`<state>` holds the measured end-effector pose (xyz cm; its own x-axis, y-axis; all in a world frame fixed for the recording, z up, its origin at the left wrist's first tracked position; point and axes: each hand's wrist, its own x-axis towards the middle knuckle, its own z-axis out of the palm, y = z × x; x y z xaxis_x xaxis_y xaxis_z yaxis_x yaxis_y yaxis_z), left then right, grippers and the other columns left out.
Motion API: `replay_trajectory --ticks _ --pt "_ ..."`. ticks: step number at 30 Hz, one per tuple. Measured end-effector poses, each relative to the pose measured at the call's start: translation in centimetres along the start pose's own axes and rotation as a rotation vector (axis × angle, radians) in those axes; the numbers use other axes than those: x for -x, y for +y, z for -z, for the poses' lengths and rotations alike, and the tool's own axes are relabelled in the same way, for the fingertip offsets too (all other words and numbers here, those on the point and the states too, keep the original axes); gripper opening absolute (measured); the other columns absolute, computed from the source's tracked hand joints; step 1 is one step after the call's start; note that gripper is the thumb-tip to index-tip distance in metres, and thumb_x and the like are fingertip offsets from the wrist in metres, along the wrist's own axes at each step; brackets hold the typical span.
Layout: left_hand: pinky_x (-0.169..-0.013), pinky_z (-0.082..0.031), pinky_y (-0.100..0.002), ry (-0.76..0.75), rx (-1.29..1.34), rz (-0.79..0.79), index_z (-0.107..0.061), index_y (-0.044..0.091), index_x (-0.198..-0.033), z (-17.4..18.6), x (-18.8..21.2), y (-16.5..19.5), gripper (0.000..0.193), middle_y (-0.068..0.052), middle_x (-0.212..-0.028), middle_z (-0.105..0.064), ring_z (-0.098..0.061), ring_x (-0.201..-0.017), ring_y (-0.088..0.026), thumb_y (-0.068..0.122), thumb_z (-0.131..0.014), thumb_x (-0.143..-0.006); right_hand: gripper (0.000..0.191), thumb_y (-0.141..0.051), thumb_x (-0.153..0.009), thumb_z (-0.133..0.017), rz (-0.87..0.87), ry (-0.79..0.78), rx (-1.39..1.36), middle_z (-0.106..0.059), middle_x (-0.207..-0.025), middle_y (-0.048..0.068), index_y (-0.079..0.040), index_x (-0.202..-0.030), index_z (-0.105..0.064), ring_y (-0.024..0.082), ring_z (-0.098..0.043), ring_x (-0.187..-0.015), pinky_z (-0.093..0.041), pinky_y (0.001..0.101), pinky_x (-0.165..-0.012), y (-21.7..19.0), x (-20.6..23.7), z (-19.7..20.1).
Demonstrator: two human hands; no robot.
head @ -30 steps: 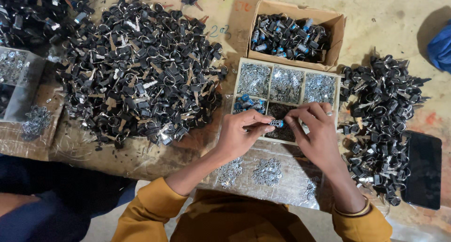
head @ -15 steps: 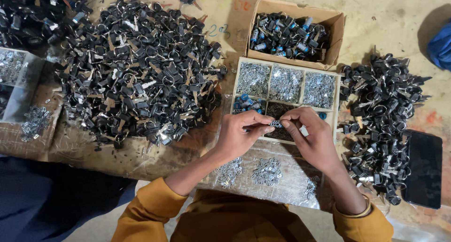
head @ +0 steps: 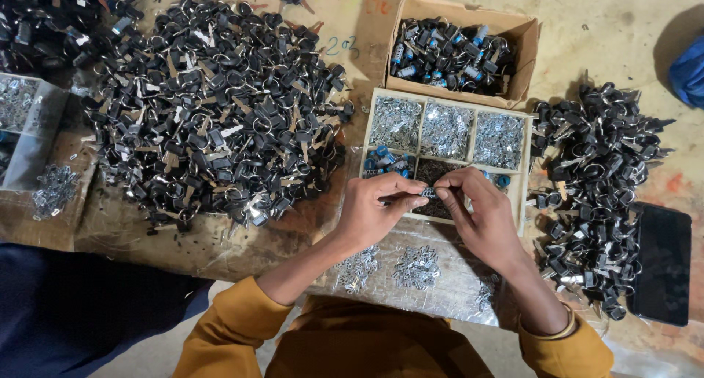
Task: The person sits at a workbench assembling keychains. They pick blue cylindrical key heads and black key blanks, press the head onto a blank by hand, and place the finished keychain into a compartmented tray, repeating the cycle while large piles of key blanks surround the work area.
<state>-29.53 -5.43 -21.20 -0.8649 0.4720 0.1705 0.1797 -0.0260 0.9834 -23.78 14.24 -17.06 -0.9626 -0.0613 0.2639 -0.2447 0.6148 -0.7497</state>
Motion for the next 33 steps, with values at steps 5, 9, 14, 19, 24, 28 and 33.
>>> replay_trajectory --ticks 5,9,14,19,24,28,33 --pt "-0.084 -0.067 -0.029 -0.011 -0.033 -0.022 -0.073 -0.002 -0.099 0.0 0.1 0.0 0.013 -0.013 -0.105 -0.079 -0.079 -0.098 -0.018 0.0 -0.08 -0.088 0.014 -0.001 -0.094 -0.07 0.021 -0.036 0.013 -0.068 -0.103 0.015 0.002 -0.106 -0.064 0.028 -0.07 -0.094 -0.055 0.0346 -0.081 0.1 0.2 0.5" --pt "-0.082 -0.068 -0.029 -0.002 -0.03 0.0 -0.074 -0.002 -0.099 -0.1 0.2 -0.1 0.013 -0.013 -0.104 -0.08 -0.079 -0.096 -0.018 0.001 -0.08 -0.088 0.012 -0.001 -0.094 -0.07 0.007 -0.01 0.005 -0.068 -0.103 0.015 0.002 -0.105 -0.064 0.028 -0.07 -0.094 -0.054 0.0353 -0.08 0.0 0.2 0.1" --pt "-0.082 -0.068 -0.028 0.005 -0.034 -0.016 -0.074 -0.002 -0.099 0.0 0.2 -0.3 0.013 -0.013 -0.104 -0.079 -0.079 -0.096 -0.018 0.0 -0.08 -0.087 0.012 0.0 -0.095 -0.071 -0.029 0.021 -0.004 -0.068 -0.103 0.014 0.002 -0.105 -0.065 0.028 -0.069 -0.093 -0.054 0.0357 -0.079 -0.2 0.3 -0.5" --pt "-0.08 -0.068 -0.028 0.01 -0.059 -0.018 -0.074 -0.002 -0.099 0.0 0.4 -0.4 0.013 -0.014 -0.104 -0.079 -0.079 -0.096 -0.018 -0.001 -0.08 -0.087 0.017 -0.002 -0.091 -0.073 0.123 -0.02 0.128 -0.069 -0.105 0.014 0.0 -0.107 -0.07 0.028 -0.069 -0.092 -0.055 0.036 -0.078 0.2 0.4 -0.1" --pt "-0.08 -0.068 -0.028 0.019 -0.043 -0.029 -0.073 -0.002 -0.097 -0.2 0.4 -0.5 0.011 -0.013 -0.105 -0.08 -0.08 -0.096 -0.018 -0.002 -0.079 -0.088 0.015 -0.003 -0.094 -0.073 0.006 0.136 -0.065 -0.073 -0.111 0.01 -0.006 -0.109 -0.077 0.022 -0.07 -0.097 -0.056 0.0316 -0.081 0.8 0.7 0.2" --pt "-0.082 -0.068 -0.028 0.019 -0.003 -0.023 -0.073 -0.002 -0.098 -0.2 0.3 -0.4 0.011 -0.013 -0.105 -0.079 -0.079 -0.097 -0.018 -0.003 -0.078 -0.089 0.022 -0.007 -0.089 -0.079 0.042 0.132 0.131 -0.073 -0.106 0.009 -0.007 -0.111 -0.078 0.022 -0.066 -0.094 -0.052 0.0332 -0.08 1.4 0.1 1.0" --pt "-0.078 -0.068 -0.026 0.015 -0.041 -0.024 -0.075 0.0 -0.098 -0.1 0.2 -0.2 0.012 -0.012 -0.103 -0.08 -0.08 -0.093 -0.016 -0.001 -0.08 -0.088 0.02 -0.012 -0.081 -0.084 -0.032 -0.031 0.237 -0.072 -0.093 0.004 -0.013 -0.1 -0.08 0.02 -0.063 -0.084 -0.05 0.0331 -0.075 0.6 0.5 3.9"
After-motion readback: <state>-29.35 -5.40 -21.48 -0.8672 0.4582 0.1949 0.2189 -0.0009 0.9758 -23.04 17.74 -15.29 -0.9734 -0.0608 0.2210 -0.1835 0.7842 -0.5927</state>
